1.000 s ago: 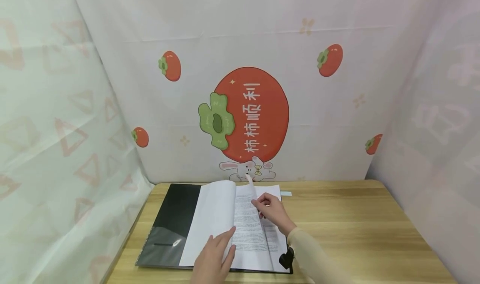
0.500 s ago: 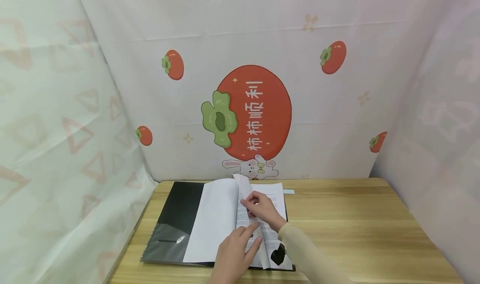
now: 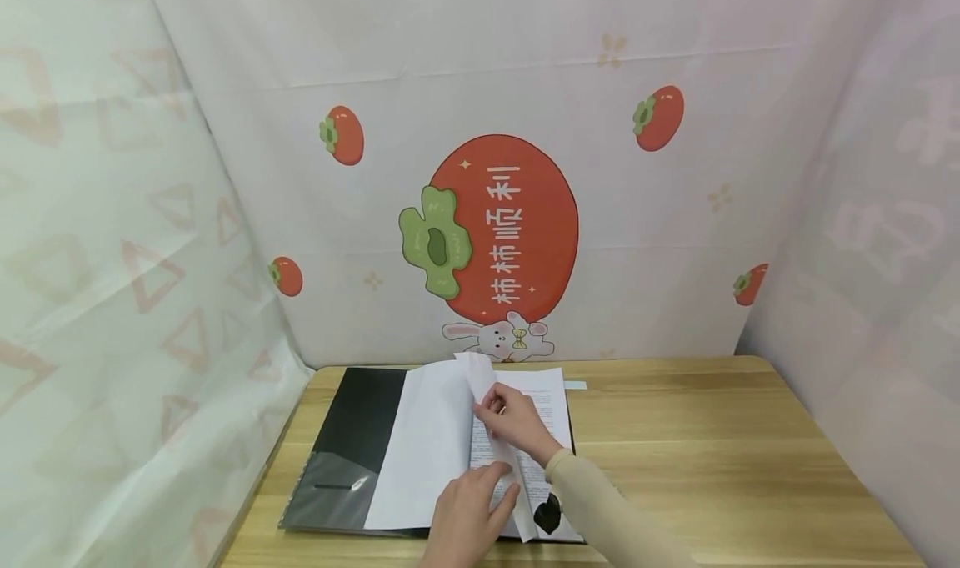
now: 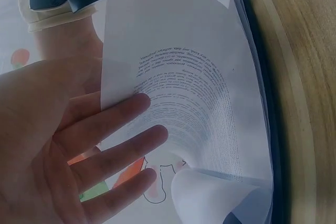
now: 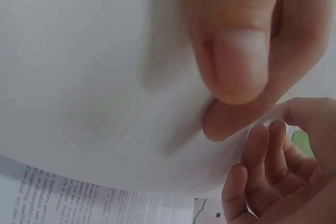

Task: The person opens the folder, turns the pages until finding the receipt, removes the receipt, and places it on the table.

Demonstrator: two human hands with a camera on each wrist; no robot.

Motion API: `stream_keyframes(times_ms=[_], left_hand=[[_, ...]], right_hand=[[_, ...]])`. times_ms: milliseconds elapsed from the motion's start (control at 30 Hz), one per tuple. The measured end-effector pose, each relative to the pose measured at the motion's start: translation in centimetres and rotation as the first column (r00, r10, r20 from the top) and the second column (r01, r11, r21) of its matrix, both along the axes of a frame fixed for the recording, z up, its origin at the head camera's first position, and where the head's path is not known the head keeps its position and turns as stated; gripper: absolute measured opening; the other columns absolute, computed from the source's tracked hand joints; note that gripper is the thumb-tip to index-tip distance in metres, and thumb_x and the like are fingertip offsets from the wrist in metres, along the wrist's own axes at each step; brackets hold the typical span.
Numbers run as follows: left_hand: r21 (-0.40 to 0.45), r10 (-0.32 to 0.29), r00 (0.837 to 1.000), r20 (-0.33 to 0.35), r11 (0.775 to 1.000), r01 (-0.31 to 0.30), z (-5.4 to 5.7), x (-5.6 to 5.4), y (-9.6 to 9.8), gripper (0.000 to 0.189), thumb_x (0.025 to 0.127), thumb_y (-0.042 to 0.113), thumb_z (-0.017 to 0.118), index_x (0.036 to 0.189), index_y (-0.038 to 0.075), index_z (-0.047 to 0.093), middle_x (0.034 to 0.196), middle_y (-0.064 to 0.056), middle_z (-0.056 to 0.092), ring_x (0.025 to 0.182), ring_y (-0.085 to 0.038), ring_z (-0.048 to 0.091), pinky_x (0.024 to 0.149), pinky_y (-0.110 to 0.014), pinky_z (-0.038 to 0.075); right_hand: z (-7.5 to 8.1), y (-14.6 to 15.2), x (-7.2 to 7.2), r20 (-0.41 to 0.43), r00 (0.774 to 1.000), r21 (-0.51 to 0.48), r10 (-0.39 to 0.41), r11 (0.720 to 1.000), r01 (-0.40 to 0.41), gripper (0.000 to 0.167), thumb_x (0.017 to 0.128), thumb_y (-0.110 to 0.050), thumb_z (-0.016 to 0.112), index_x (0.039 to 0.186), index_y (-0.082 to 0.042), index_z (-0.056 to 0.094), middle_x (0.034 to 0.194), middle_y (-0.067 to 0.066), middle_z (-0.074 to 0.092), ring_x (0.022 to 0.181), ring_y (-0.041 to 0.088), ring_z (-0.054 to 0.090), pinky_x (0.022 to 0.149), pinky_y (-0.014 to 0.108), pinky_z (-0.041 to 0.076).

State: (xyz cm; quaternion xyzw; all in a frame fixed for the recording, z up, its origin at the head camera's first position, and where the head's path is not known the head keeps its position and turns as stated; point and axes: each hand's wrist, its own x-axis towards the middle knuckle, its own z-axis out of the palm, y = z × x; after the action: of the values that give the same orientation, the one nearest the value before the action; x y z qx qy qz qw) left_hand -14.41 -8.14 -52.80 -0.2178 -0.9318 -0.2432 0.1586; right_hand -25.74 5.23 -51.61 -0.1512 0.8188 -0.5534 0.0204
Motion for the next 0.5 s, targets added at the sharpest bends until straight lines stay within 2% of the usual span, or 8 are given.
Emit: stream_keyframes(times_ms=[133,300,400,500], left_hand=[[0.004,-0.004,1.0,0.027,1.0,0.004,-0.08,-0.13,-0.01,0.015,0.099,0.027,0.075,0.108,0.014,0.077,0.096,0.002,0.079,0.077,-0.016,0.073,0.06,-0.032,0.056],[0.0,0.016,0.998,0.061,1.0,-0.016,-0.24,-0.17,-0.04,0.014,0.098,0.027,0.076,0.107,0.016,0.077,0.088,0.003,0.078,0.072,-0.014,0.071,0.056,-0.031,0.053],[0.011,0.059,0.995,0.085,0.998,-0.06,-0.27,-0.19,0.08,0.012,0.097,0.026,0.077,0.105,0.016,0.077,0.083,0.003,0.077,0.065,-0.011,0.067,0.052,-0.029,0.049],[0.028,0.13,0.987,0.095,0.991,-0.133,-0.23,0.0,0.03,0.009,0.096,0.022,0.077,0.101,0.015,0.078,0.074,0.003,0.074,0.055,-0.007,0.059,0.048,-0.027,0.044]], right_hand=[[0.18,0.01,0.18,-0.083,0.996,0.065,-0.019,0.998,0.024,0.022,0.099,-0.029,0.075,0.094,-0.012,0.062,0.073,-0.005,0.058,0.063,0.007,0.054,0.058,0.023,0.046],[0.33,0.04,0.34,-0.139,0.99,0.115,-0.039,0.992,0.055,0.032,0.098,-0.04,0.075,0.107,-0.014,0.06,0.073,-0.007,0.056,0.063,0.007,0.051,0.057,0.023,0.042],[0.34,0.3,0.32,-0.147,0.987,0.094,-0.063,0.993,0.077,0.036,0.1,-0.044,0.072,0.114,-0.013,0.059,0.074,-0.004,0.058,0.062,0.009,0.052,0.054,0.024,0.043],[-0.13,0.64,0.15,-0.153,0.981,0.062,-0.117,0.99,0.128,0.035,0.103,-0.044,0.068,0.114,-0.012,0.06,0.075,-0.002,0.058,0.061,0.01,0.053,0.054,0.025,0.044]])
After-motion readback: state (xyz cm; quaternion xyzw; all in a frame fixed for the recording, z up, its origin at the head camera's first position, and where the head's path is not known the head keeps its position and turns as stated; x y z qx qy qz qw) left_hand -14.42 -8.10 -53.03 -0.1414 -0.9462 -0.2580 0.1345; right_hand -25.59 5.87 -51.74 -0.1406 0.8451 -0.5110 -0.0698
